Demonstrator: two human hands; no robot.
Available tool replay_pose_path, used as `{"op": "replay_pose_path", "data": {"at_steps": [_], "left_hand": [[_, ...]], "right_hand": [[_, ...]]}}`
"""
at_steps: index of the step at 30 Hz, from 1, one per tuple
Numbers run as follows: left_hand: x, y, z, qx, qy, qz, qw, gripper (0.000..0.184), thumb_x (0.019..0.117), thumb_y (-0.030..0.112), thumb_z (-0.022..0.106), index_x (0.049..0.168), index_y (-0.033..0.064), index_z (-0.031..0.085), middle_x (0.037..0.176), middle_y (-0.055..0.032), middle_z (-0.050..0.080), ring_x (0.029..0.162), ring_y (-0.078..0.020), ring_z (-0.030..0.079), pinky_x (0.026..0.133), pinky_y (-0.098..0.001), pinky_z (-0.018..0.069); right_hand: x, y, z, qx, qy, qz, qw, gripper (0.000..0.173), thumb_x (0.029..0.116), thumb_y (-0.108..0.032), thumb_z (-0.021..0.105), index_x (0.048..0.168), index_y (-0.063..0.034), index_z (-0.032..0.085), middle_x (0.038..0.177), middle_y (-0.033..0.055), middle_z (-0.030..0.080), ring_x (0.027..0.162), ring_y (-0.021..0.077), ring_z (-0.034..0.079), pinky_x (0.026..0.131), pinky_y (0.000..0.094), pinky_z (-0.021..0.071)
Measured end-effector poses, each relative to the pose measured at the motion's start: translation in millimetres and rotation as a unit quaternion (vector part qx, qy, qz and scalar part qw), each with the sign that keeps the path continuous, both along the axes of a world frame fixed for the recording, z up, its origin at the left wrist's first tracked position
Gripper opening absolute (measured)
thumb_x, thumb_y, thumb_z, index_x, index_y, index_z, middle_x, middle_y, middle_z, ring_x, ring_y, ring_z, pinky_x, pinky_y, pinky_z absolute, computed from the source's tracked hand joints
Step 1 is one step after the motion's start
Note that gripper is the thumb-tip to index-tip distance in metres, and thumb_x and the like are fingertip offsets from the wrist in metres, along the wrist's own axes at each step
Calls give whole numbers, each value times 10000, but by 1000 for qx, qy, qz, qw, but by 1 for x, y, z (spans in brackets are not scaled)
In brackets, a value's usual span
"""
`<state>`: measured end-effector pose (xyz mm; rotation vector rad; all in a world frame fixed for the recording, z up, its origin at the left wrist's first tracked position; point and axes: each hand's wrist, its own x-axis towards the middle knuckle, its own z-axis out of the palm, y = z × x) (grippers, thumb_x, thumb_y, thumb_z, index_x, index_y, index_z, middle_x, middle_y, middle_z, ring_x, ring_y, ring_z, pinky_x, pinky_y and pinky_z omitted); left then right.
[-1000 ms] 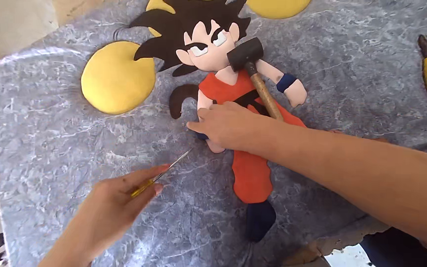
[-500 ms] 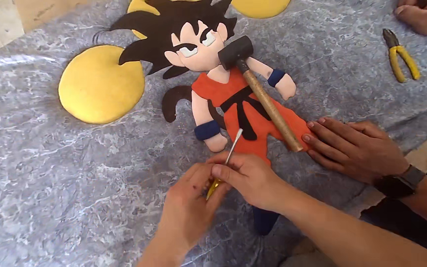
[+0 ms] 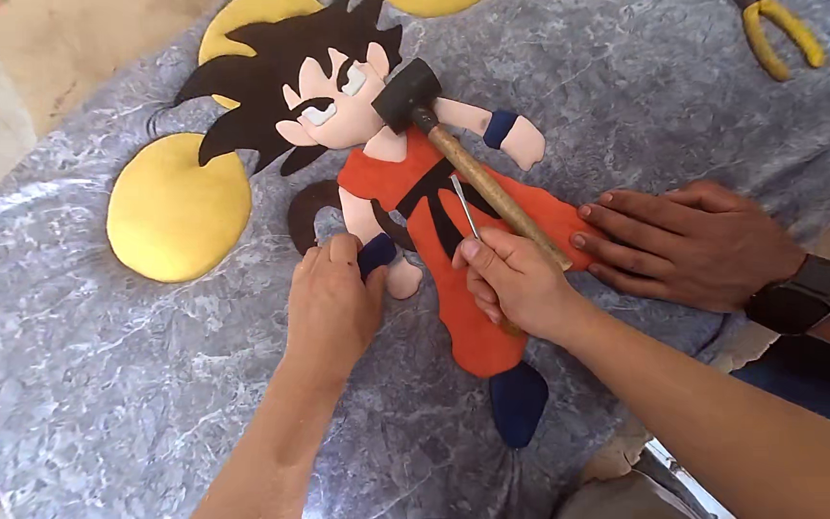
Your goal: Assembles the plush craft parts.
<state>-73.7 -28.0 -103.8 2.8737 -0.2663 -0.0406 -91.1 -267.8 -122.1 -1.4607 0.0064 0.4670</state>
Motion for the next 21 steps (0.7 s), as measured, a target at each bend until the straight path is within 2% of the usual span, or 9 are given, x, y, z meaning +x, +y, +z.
{"op": "replay_pose_path", "data": {"at_steps": [3, 4, 6, 8, 10, 14, 16, 19, 21], "left_hand": [[4, 2, 6, -21, 36, -20, 999, 281, 931, 238, 763, 1145, 83, 667, 900, -96, 693, 751, -264, 680, 677, -502, 580], [5, 4, 6, -31, 34, -28, 999, 260, 931, 240, 759, 1139, 100, 690, 900, -76, 702, 732, -231, 678, 663, -480, 581], [8, 7, 9, -38, 48, -43, 997, 278, 931, 250, 762, 1170, 115, 715, 965, -60, 725, 760, -192, 696, 686, -449, 597], [14, 14, 10, -27, 71, -78, 994, 375, 908, 243, 778, 1254, 121, 701, 1048, -60, 693, 838, -191, 681, 746, -435, 602], [16, 20, 7, -16, 65, -107, 992, 419, 903, 230, 772, 1293, 98, 694, 1063, -85, 672, 881, -222, 674, 777, -441, 599], [20, 29, 1, -23, 33, -141, 989, 452, 955, 362, 639, 1315, 93, 680, 998, -46, 708, 808, -171, 686, 724, -403, 602], [23, 31, 0, -27, 45, -131, 990, 428, 927, 397, 653, 1236, 101, 649, 888, -4, 685, 734, -140, 676, 662, -389, 603], [29, 36, -3, -42, 50, -141, 988, 336, 900, 447, 656, 1063, 155, 688, 778, 78, 634, 657, -47, 627, 598, -286, 577], [34, 38, -5, -58, 77, -144, 985, 303, 886, 473, 663, 1017, 202, 689, 750, 125, 619, 629, 2, 605, 572, -239, 561]], "right_hand": [[1, 1, -2, -16, -1, -2, 1000, 355, 1123, -317, 403, 1050, -68, 645, 611, 47, 528, 449, 149, 515, 406, 282, 476], [2, 1, 5, -29, 14, -2, 999, 345, 1123, -304, 405, 1046, -70, 646, 609, 51, 522, 453, 155, 513, 415, 286, 480], [5, 1, 24, -73, 59, 14, 996, 290, 1125, -287, 394, 1073, -105, 613, 628, 44, 491, 485, 163, 498, 462, 291, 472], [3, -1, 4, -26, 20, 9, 999, 227, 1105, -287, 458, 1134, -102, 587, 632, 55, 501, 462, 172, 491, 412, 300, 451], [0, -1, -5, -29, -15, 16, 999, 177, 1085, -264, 498, 1164, -119, 563, 647, 44, 532, 458, 163, 499, 399, 296, 448], [-2, -5, 0, -74, -11, 51, 996, 149, 1085, -248, 468, 1148, -169, 576, 694, 15, 563, 521, 127, 539, 458, 262, 475], [-1, -9, 4, -104, -12, 67, 992, 225, 1093, -300, 471, 1185, -223, 660, 736, -12, 590, 576, 110, 563, 506, 256, 496], [3, -15, 13, -257, -101, 75, 958, 311, 1094, -402, 457, 1268, -328, 704, 774, -99, 642, 600, 21, 595, 530, 210, 534], [5, -31, 15, -420, -188, 92, 883, 366, 1077, -479, 437, 1324, -356, 678, 831, -134, 669, 661, -2, 597, 568, 216, 516]]}}
